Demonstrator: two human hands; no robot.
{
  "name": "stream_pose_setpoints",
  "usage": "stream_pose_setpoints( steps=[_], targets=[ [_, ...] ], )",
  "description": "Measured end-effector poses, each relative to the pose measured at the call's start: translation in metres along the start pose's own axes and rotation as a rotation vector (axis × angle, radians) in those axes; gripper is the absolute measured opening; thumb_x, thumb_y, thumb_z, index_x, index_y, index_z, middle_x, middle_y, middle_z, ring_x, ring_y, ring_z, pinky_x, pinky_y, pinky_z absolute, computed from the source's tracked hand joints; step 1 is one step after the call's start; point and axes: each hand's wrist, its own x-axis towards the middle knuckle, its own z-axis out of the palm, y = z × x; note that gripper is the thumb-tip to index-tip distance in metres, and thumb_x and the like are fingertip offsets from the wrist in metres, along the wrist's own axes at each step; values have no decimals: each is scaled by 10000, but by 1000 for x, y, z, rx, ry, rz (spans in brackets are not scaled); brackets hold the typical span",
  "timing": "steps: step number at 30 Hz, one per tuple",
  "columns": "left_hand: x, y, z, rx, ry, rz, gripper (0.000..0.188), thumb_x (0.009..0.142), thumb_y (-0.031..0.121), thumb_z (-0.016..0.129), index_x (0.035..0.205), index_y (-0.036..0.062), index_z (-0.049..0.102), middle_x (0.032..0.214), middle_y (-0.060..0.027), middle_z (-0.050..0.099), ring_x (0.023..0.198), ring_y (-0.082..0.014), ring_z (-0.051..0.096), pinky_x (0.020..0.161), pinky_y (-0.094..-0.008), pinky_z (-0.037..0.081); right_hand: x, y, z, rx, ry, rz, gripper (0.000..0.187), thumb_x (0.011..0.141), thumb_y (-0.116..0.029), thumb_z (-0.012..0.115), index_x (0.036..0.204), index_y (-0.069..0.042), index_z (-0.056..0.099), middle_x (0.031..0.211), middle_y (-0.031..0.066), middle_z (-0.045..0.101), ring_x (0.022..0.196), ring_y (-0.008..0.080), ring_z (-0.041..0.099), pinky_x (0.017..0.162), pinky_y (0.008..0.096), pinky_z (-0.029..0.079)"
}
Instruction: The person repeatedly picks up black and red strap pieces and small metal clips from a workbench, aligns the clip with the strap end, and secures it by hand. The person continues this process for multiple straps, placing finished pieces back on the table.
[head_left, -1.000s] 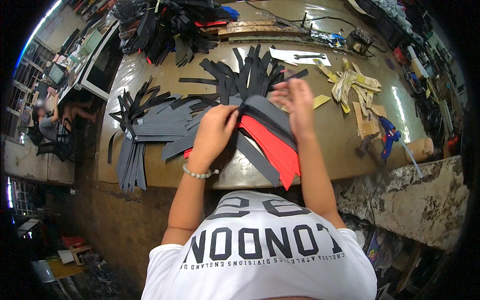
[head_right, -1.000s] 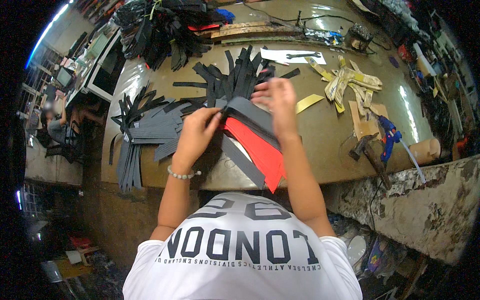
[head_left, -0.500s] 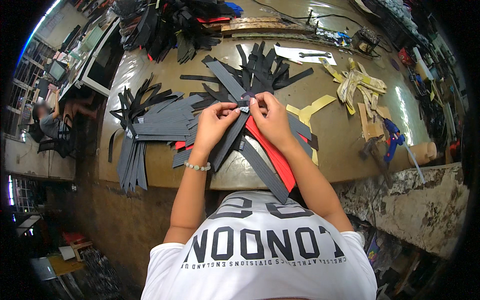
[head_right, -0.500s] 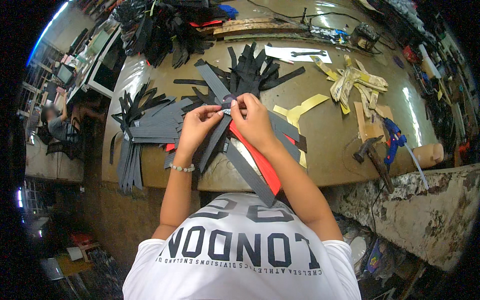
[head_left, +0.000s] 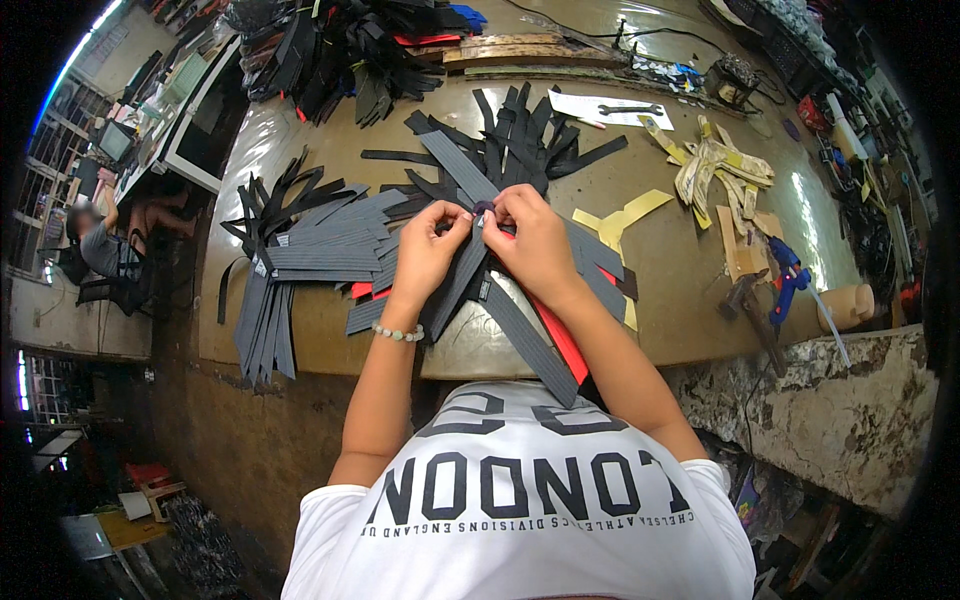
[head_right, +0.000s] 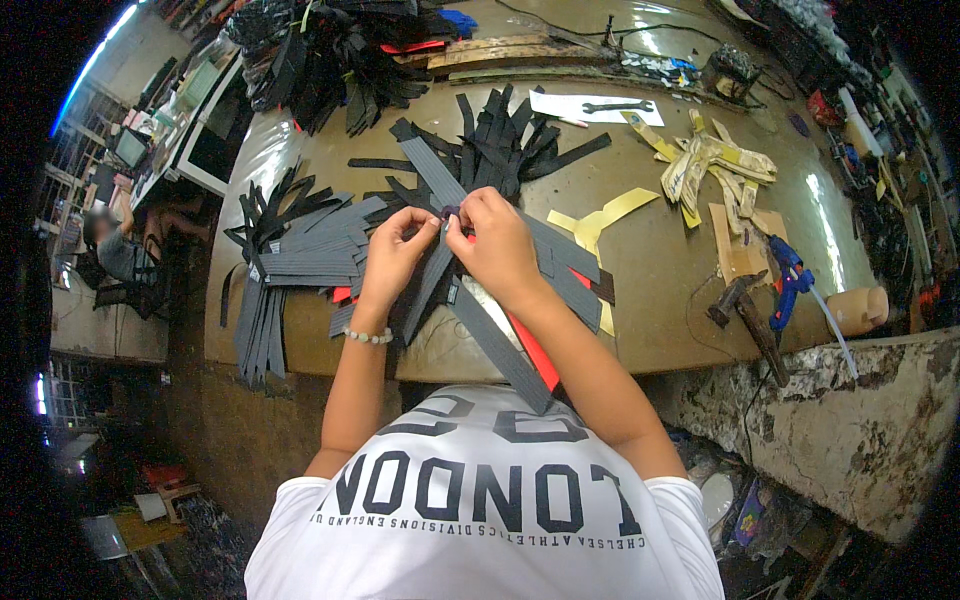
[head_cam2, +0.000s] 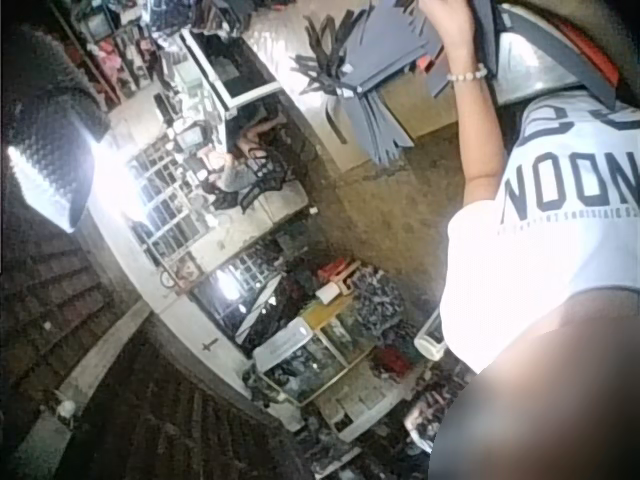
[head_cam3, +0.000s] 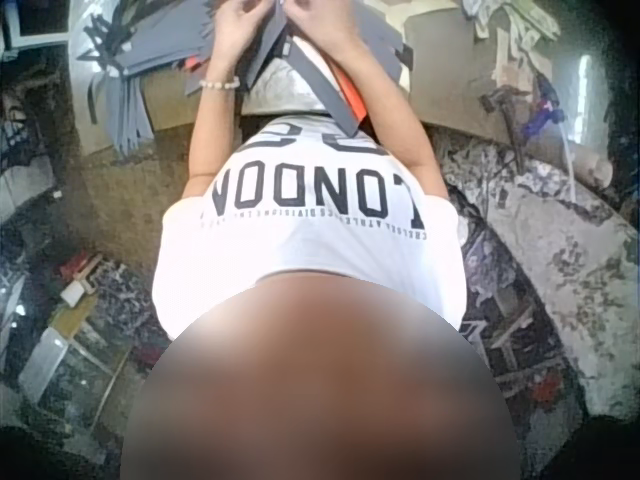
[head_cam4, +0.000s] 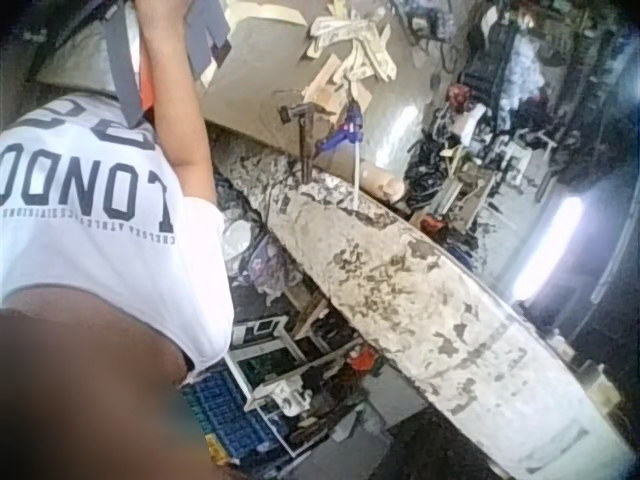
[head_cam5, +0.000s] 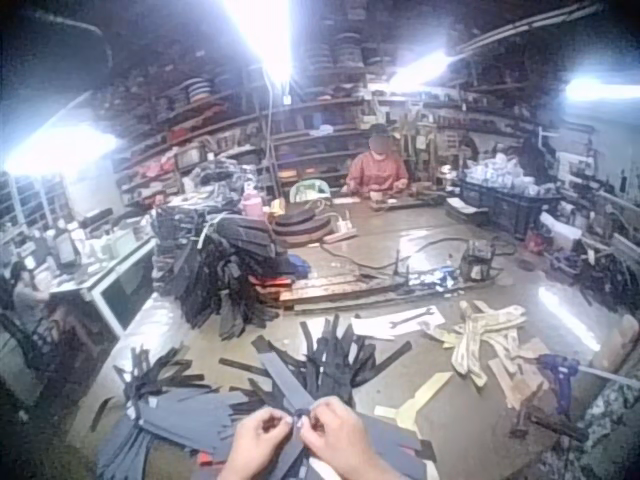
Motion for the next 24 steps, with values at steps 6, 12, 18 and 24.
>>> stream_pose_setpoints(
  steps=[6,12,18,24],
  targets=[
    [-20,37,-35,757,322,208,90,834,83,611,872,4,594,937,-169,570,894,-366,532,814,-447,437,8,15,-4,570,29,403,215,962,-188,559,896,14,530,906,143,643,750,173,666,664,305,557],
    [-26,90,-54,269,88,31,190,889,146,513,875,-39,553,800,-197,580,710,-258,541,674,-369,441,9,16,-8,949,136,473,234,1016,-222,469,957,4,477,874,143,626,747,180,662,678,285,576],
    [40,46,-16,793,-158,679,256,840,289,689,949,63,635,991,-71,670,987,-229,596,954,-407,411,8,18,-24,906,348,455,188,1011,-234,488,954,-55,494,814,72,605,658,121,590,582,243,530],
    [65,43,-32,526,-398,491,265,798,243,742,983,72,658,976,-34,659,1083,-224,580,1114,-429,272,8,22,-28,1046,392,484,181,996,-250,508,944,-76,503,775,38,571,668,111,542,572,264,475]
  ],
)
